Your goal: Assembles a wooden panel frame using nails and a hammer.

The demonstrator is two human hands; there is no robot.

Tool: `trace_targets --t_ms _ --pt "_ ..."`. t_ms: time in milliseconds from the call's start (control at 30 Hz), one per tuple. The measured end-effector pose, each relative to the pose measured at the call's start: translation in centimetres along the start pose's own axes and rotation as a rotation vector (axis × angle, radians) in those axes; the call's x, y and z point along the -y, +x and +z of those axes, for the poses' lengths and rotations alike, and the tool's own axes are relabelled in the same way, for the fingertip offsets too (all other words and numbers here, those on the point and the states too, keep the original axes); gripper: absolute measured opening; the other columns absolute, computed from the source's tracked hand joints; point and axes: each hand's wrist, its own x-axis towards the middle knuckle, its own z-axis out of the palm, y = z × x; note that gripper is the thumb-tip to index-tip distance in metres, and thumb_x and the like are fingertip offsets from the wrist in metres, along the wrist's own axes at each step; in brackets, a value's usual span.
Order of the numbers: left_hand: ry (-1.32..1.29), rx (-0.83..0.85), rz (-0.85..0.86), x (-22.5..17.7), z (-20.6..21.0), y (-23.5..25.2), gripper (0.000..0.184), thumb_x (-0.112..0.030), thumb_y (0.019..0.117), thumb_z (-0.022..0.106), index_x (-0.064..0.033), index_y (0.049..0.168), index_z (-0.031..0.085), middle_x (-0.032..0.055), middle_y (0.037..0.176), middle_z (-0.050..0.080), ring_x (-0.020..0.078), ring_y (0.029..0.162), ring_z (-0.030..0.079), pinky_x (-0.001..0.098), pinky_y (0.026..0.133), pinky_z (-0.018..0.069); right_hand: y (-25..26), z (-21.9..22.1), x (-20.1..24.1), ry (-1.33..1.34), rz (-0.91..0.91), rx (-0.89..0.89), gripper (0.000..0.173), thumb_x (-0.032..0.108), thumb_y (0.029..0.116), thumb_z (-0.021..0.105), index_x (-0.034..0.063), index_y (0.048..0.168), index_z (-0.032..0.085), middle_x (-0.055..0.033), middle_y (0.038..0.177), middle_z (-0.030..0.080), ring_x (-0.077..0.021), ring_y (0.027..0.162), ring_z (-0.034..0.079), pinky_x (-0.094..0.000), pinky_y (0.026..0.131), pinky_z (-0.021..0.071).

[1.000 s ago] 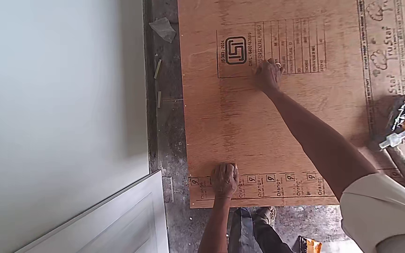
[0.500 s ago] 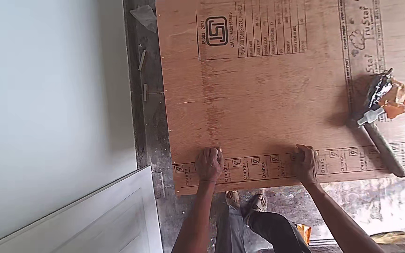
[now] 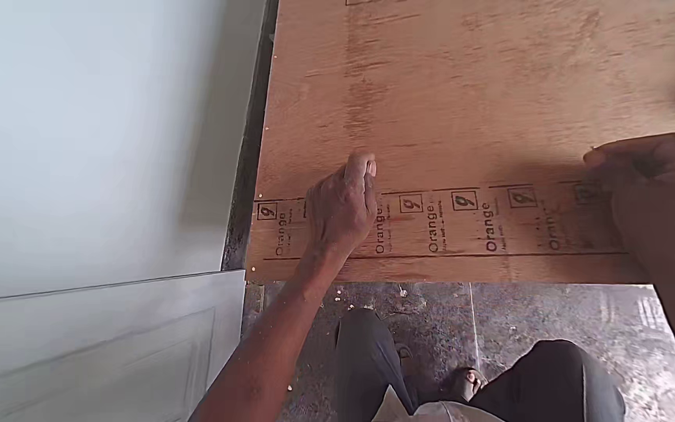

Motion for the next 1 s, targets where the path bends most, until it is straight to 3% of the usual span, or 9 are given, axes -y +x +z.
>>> trace_targets --t_ms 133,267,333,400,467,633,767,900,1000 --pt "-0.048 -0.093 0.171 0.4 0.6 0.2 0.036 -0.009 0.1054 0.04 -0.0016 0.131 0.064 0.0176 0.093 0.072 0.0345 0.074 0.069 0.0501 0.061 0.0513 -0.3 -0.2 0.0 -0.002 -0.241 0.022 0.021 0.018 0.1055 0.057 0.0042 0.116 0.07 -0.0166 0.103 0.071 -0.0256 0.085 0.067 -0.0504 0.079 0.0532" --pt "-0.234 -0.162 0.232 -1.4 0.0 -1.6 0.035 -0.011 0.1045 0.043 -0.002 0.124 0.07 0.0176 0.098 0.075 0.0333 0.082 0.073 0.0532 0.069 0.0551 -3.3 0.2 1.0 0.176 -0.402 0.074 0.019 0.009 0.1025 0.059 0.0022 0.116 0.071 -0.0126 0.104 0.073 -0.0168 0.086 0.069 -0.0382 0.081 0.0567" --pt "-0.495 -0.136 0.19 -5.0 -1.4 -4.1 0.032 -0.018 0.1055 0.049 -0.0016 0.119 0.073 0.0114 0.091 0.075 0.0209 0.073 0.07 0.0425 0.068 0.0573 -7.1 0.6 2.5 0.451 -0.402 0.134 0.016 0.006 0.0963 0.065 0.0059 0.111 0.07 -0.0013 0.095 0.072 -0.0069 0.078 0.067 -0.0269 0.072 0.0574" --pt "-0.834 -0.11 0.128 -8.8 -1.4 -8.7 0.03 -0.021 0.1027 0.059 0.0011 0.118 0.073 0.002 0.067 0.061 0.0064 0.051 0.049 0.0244 0.049 0.0462 -11.9 1.9 3.2 0.79 -0.428 0.245 0.02 0.004 0.0923 0.064 0.0126 0.11 0.065 0.004 0.09 0.073 -0.0063 0.077 0.07 -0.0247 0.071 0.0603" --pt "-1.112 -0.06 0.064 -11.1 -0.5 -13.0 0.03 -0.016 0.0989 0.065 0.0044 0.12 0.071 -0.0037 0.066 0.058 -0.0028 0.054 0.043 0.0161 0.052 0.0405 -15.9 3.1 3.8 1.059 -0.446 0.327 0.02 0.006 0.0953 0.066 0.0187 0.11 0.063 0.0029 0.089 0.075 -0.0077 0.076 0.071 -0.0239 0.073 0.0601" --pt "-1.624 -0.107 -0.039 -12.2 1.2 -19.3 0.021 -0.002 0.1002 0.06 0.0092 0.115 0.069 0.0035 0.101 0.074 0.0048 0.089 0.069 0.0254 0.086 0.0585 -20.5 4.4 4.8 1.2 -0.335 0.438 0.021 -0.004 0.0927 0.064 0.0131 0.105 0.06 -0.0007 0.089 0.076 -0.0099 0.078 0.073 -0.0256 0.076 0.0616" --pt "-1.704 -0.202 -0.135 -11.2 0.5 -21.0 0.018 -0.004 0.1005 0.059 0.0006 0.103 0.076 -0.0002 0.094 0.075 -0.0012 0.075 0.065 0.0171 0.068 0.0536 -21.1 4.6 6.1 1.043 -0.336 0.585 0.024 -0.008 0.0884 0.062 0.0087 0.104 0.056 -0.0009 0.091 0.076 -0.0099 0.074 0.071 -0.025 0.069 0.0602" --pt "-1.67 -0.307 -0.224 -9.4 0.7 -23.0 0.014 -0.012 0.0997 0.064 -0.0056 0.097 0.076 -0.0066 0.085 0.069 -0.0062 0.062 0.05 0.013 0.055 0.041 -22.1 3.7 6.7 0.762 -0.572 0.429 0.014 0.015 0.0911 0.072 0.0098 0.104 0.068 0.0064 0.092 0.073 -0.0032 0.081 0.07 -0.0198 0.074 0.0602" --pt "-1.521 -0.391 -0.289 -7.0 0.4 -24.8 0.017 -0.009 0.1006 0.061 -0.0024 0.106 0.076 -0.004 0.094 0.07 -0.0054 0.063 0.05 0.0129 0.054 0.0414 -24.2 -2.3 9.5 0.987 -0.897 0.604 0.036 0.05 0.1026 0.056 0.0223 0.123 0.068 0.0084 0.099 0.07 -0.0047 0.088 0.067 -0.0232 0.08 0.0577"
